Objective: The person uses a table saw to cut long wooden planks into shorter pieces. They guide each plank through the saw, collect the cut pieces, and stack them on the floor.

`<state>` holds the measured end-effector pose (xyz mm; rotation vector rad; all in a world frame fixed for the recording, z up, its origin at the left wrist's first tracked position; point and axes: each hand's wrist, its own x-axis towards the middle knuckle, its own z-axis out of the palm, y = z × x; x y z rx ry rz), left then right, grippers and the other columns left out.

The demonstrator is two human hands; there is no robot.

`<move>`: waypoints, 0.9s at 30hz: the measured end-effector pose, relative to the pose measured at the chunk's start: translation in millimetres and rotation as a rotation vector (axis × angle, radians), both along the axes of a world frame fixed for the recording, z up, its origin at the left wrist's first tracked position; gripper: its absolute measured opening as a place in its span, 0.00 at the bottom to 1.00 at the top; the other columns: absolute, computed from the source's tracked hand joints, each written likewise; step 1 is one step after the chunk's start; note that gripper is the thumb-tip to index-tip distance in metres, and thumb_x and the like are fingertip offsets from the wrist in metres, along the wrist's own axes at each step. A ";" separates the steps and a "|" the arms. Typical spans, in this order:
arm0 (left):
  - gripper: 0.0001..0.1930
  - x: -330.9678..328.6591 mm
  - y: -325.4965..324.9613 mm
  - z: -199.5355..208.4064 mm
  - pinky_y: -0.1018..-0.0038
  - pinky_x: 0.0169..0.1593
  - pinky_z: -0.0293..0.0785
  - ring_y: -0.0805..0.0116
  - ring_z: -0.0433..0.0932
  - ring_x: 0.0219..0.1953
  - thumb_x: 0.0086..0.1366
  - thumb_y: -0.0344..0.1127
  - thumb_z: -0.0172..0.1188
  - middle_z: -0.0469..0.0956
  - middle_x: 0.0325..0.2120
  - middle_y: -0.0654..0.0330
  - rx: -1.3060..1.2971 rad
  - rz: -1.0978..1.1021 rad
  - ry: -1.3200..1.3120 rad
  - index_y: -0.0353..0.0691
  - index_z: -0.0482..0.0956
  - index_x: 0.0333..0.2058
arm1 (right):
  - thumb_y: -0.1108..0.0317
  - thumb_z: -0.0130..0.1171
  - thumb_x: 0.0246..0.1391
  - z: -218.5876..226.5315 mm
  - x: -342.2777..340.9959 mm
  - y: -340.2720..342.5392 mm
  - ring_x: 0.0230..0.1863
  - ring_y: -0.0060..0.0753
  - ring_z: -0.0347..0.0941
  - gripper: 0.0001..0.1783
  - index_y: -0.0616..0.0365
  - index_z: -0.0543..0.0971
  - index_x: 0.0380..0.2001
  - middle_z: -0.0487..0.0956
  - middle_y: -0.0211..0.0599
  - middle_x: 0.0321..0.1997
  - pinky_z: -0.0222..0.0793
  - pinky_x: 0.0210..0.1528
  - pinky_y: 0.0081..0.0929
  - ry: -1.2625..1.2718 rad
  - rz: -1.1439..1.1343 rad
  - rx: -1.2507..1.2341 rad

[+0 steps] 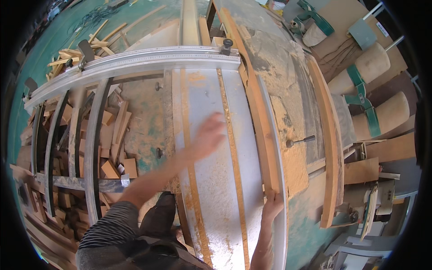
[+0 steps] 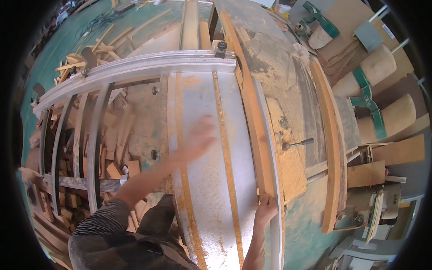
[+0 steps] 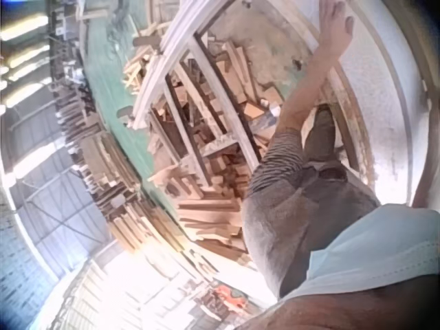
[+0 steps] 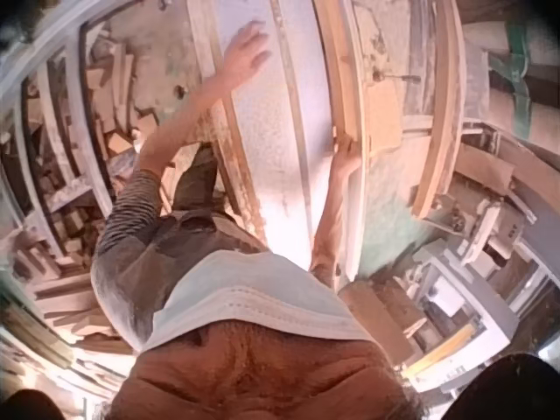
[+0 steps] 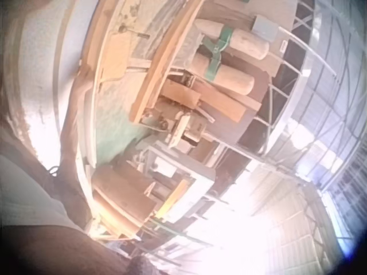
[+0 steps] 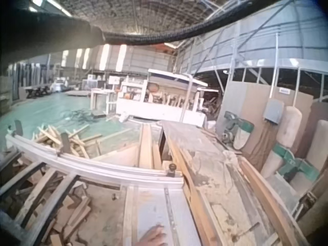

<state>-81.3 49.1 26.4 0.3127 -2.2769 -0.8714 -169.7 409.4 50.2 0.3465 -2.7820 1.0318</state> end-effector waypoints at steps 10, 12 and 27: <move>0.53 142.9 -60.9 -28.9 0.56 0.67 0.60 0.43 0.61 0.69 0.66 0.59 0.62 0.58 0.67 0.33 0.716 0.196 -0.247 0.24 0.45 0.71 | 0.63 0.60 0.60 -27.5 -27.2 -27.0 0.16 0.45 0.69 0.23 0.70 0.74 0.16 0.73 0.50 0.15 0.63 0.23 0.44 0.032 0.015 -0.031; 0.54 138.3 -56.6 -13.2 0.56 0.64 0.65 0.43 0.67 0.65 0.65 0.60 0.62 0.61 0.65 0.32 0.707 0.220 -0.352 0.22 0.44 0.70 | 0.63 0.60 0.60 -25.4 -29.1 -27.4 0.16 0.45 0.69 0.23 0.70 0.74 0.16 0.72 0.51 0.15 0.63 0.23 0.45 0.048 0.034 -0.021; 0.59 131.7 -71.1 -43.1 0.57 0.56 0.72 0.43 0.76 0.56 0.63 0.67 0.59 0.72 0.55 0.31 0.620 0.283 -0.335 0.18 0.45 0.69 | 0.58 0.60 0.59 -26.2 -59.6 -76.4 0.17 0.53 0.69 0.24 0.71 0.76 0.18 0.71 0.58 0.16 0.63 0.24 0.47 0.062 0.099 -0.023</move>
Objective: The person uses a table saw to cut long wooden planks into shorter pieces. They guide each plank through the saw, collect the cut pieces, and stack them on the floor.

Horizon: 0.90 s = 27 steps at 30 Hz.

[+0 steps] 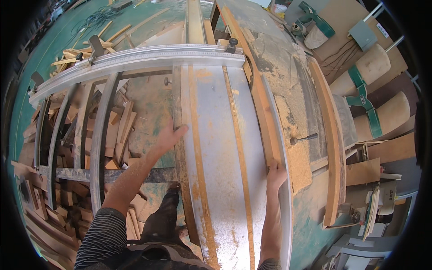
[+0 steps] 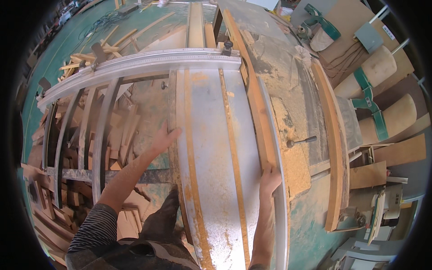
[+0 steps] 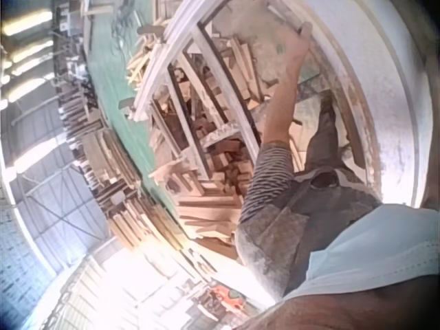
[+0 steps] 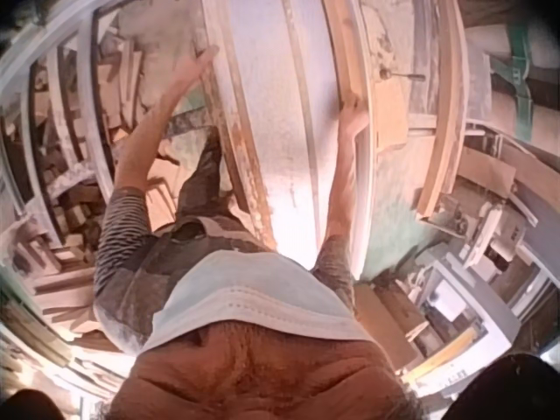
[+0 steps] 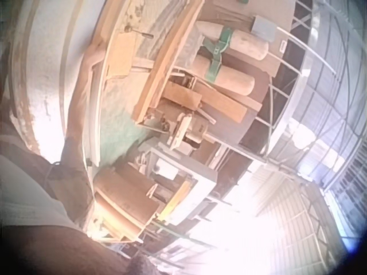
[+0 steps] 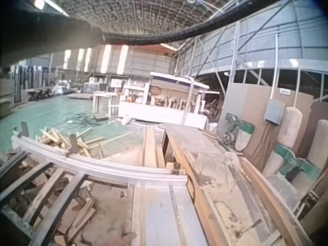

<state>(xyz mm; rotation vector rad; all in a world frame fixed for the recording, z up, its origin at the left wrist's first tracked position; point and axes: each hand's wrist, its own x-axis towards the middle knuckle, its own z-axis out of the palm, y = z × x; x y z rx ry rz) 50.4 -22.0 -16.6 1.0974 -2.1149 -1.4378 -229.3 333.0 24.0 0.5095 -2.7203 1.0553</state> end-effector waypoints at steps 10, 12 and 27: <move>0.50 -12.1 -19.4 -4.8 0.59 0.56 0.72 0.47 0.77 0.55 0.62 0.64 0.61 0.76 0.53 0.36 -0.055 0.085 -0.034 0.21 0.58 0.66 | 0.56 0.60 0.58 10.3 -15.5 -44.5 0.18 0.55 0.69 0.24 0.70 0.78 0.19 0.72 0.57 0.17 0.65 0.26 0.47 -0.069 -0.013 0.059; 0.46 -14.7 -22.1 0.3 0.59 0.55 0.72 0.48 0.78 0.54 0.63 0.61 0.62 0.77 0.52 0.38 -0.006 0.077 0.084 0.24 0.62 0.63 | 0.57 0.60 0.58 6.3 -21.9 -54.5 0.19 0.56 0.70 0.24 0.70 0.78 0.19 0.72 0.57 0.17 0.65 0.26 0.47 -0.048 0.008 0.046; 0.41 -30.8 -48.0 13.5 0.62 0.52 0.74 0.51 0.81 0.49 0.63 0.57 0.64 0.80 0.49 0.43 -0.039 0.102 0.064 0.30 0.66 0.63 | 0.53 0.58 0.58 1.6 -55.2 -107.7 0.24 0.61 0.75 0.24 0.68 0.81 0.22 0.77 0.57 0.20 0.69 0.30 0.49 -0.020 0.020 0.109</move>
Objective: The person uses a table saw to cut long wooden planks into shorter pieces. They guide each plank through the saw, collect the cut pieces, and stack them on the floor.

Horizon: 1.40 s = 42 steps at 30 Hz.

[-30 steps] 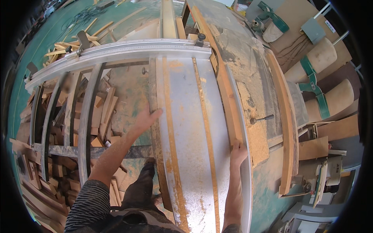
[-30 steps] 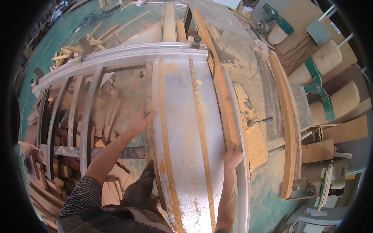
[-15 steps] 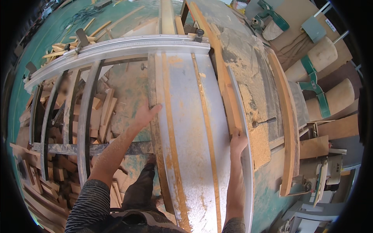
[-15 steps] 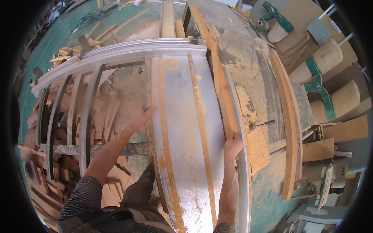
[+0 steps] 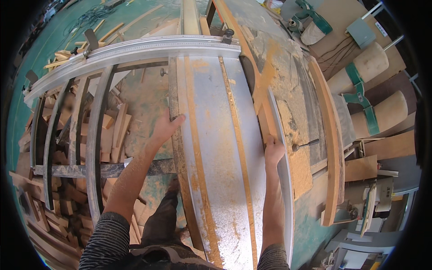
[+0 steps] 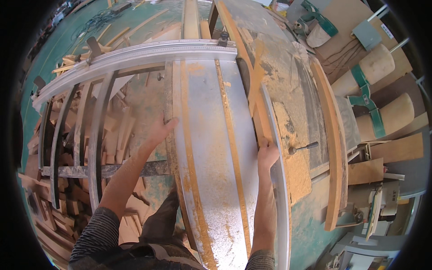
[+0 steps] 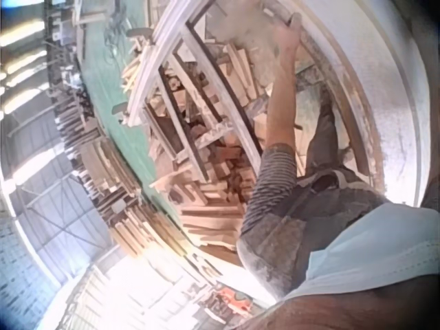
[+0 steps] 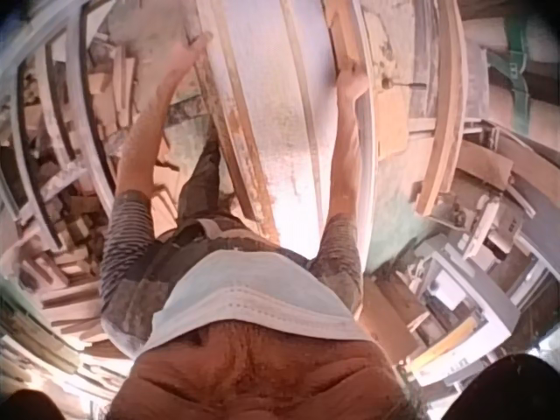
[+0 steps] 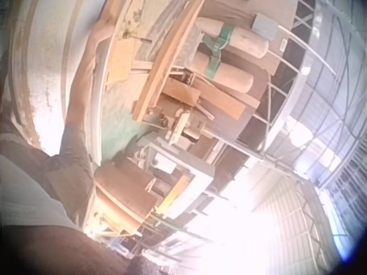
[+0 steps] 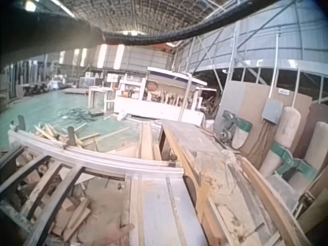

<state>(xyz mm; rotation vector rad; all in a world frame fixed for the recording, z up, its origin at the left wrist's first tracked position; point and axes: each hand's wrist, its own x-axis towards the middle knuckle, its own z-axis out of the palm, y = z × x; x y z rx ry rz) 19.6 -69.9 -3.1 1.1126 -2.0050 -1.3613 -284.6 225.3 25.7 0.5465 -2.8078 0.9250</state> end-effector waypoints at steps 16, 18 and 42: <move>0.32 -10.1 -9.9 6.1 0.63 0.47 0.76 0.56 0.83 0.43 0.61 0.53 0.67 0.83 0.42 0.48 -0.050 0.074 0.016 0.32 0.75 0.55 | 0.59 0.61 0.56 27.6 3.9 2.9 0.29 0.55 0.78 0.13 0.59 0.83 0.28 0.81 0.49 0.27 0.73 0.32 0.46 0.203 0.079 0.096; 0.34 -11.4 -10.4 6.5 0.63 0.45 0.77 0.57 0.82 0.41 0.61 0.55 0.66 0.83 0.42 0.48 -0.043 0.070 0.012 0.32 0.74 0.55 | 0.66 0.62 0.54 43.6 6.8 13.0 0.35 0.51 0.79 0.06 0.55 0.83 0.33 0.82 0.44 0.34 0.74 0.35 0.43 0.371 0.182 0.183; 0.36 -10.8 -11.8 -5.6 0.61 0.44 0.77 0.56 0.83 0.42 0.61 0.56 0.66 0.82 0.43 0.48 0.016 0.054 -0.047 0.34 0.71 0.59 | 0.68 0.69 0.43 57.9 -42.9 2.1 0.50 0.41 0.75 0.29 0.42 0.80 0.53 0.75 0.32 0.58 0.71 0.49 0.41 0.521 0.551 0.515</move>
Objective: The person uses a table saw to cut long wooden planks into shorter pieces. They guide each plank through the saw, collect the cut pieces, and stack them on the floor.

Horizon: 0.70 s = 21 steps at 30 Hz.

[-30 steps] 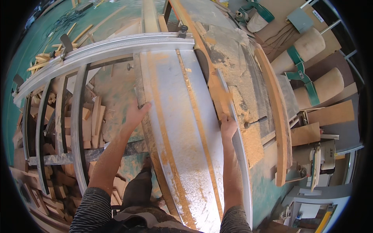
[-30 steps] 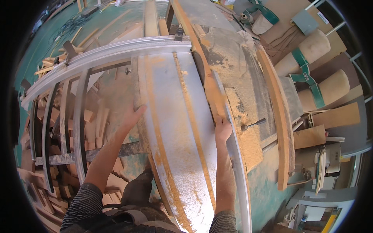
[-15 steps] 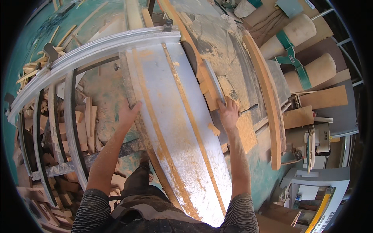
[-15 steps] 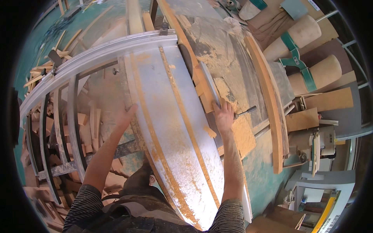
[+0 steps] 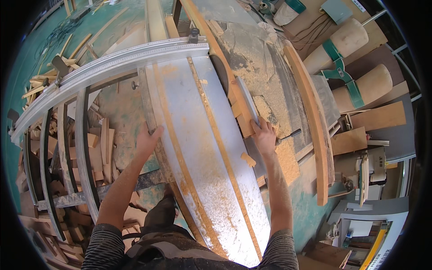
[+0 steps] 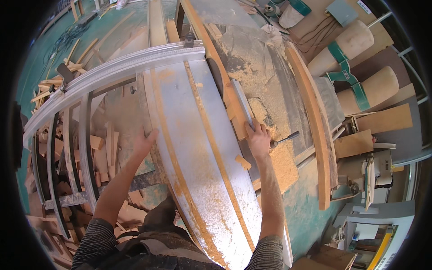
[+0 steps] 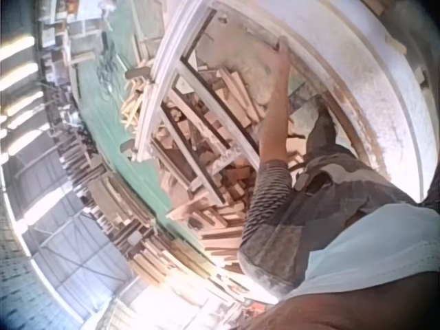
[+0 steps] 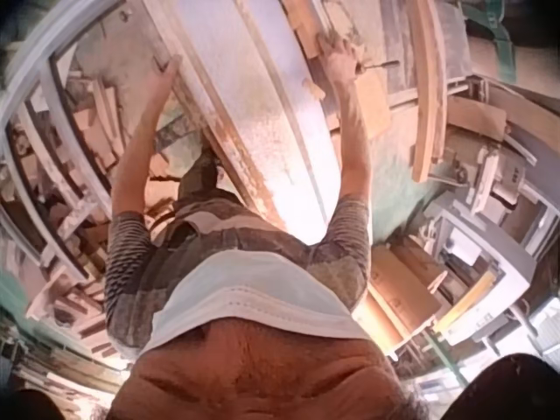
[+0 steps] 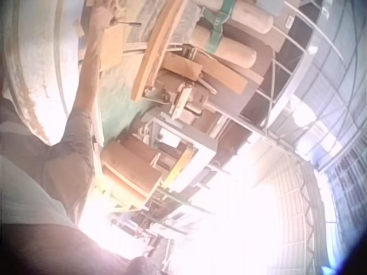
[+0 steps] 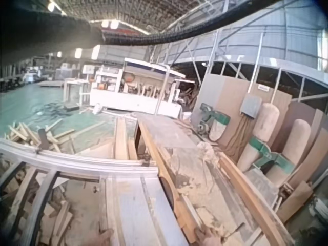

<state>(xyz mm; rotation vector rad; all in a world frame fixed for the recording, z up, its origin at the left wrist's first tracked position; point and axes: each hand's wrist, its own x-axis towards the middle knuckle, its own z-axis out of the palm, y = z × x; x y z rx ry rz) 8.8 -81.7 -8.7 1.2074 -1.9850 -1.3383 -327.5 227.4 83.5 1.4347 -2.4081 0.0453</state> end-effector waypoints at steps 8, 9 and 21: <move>0.34 -1.1 -1.1 13.7 0.61 0.40 0.77 0.58 0.83 0.38 0.62 0.57 0.66 0.83 0.39 0.51 -0.013 -0.032 -0.025 0.34 0.73 0.55 | 0.73 0.72 0.37 1.3 -6.0 -15.6 0.48 0.44 0.77 0.29 0.46 0.82 0.49 0.77 0.34 0.55 0.77 0.48 0.40 -0.018 0.025 -0.048; 0.34 -1.8 -2.6 15.7 0.62 0.39 0.77 0.58 0.83 0.38 0.62 0.57 0.66 0.83 0.38 0.51 -0.011 -0.043 -0.020 0.33 0.73 0.55 | 0.73 0.72 0.37 3.7 -6.7 -19.2 0.48 0.44 0.77 0.29 0.46 0.82 0.49 0.77 0.34 0.55 0.77 0.48 0.40 -0.025 0.032 -0.052; 0.39 -14.4 -24.7 -4.3 0.62 0.42 0.77 0.57 0.82 0.40 0.61 0.56 0.67 0.82 0.42 0.49 0.020 -0.019 0.031 0.30 0.70 0.59 | 0.71 0.75 0.34 -0.9 -32.4 -59.5 0.50 0.42 0.76 0.33 0.45 0.81 0.50 0.76 0.34 0.56 0.76 0.48 0.40 -0.112 0.065 -0.054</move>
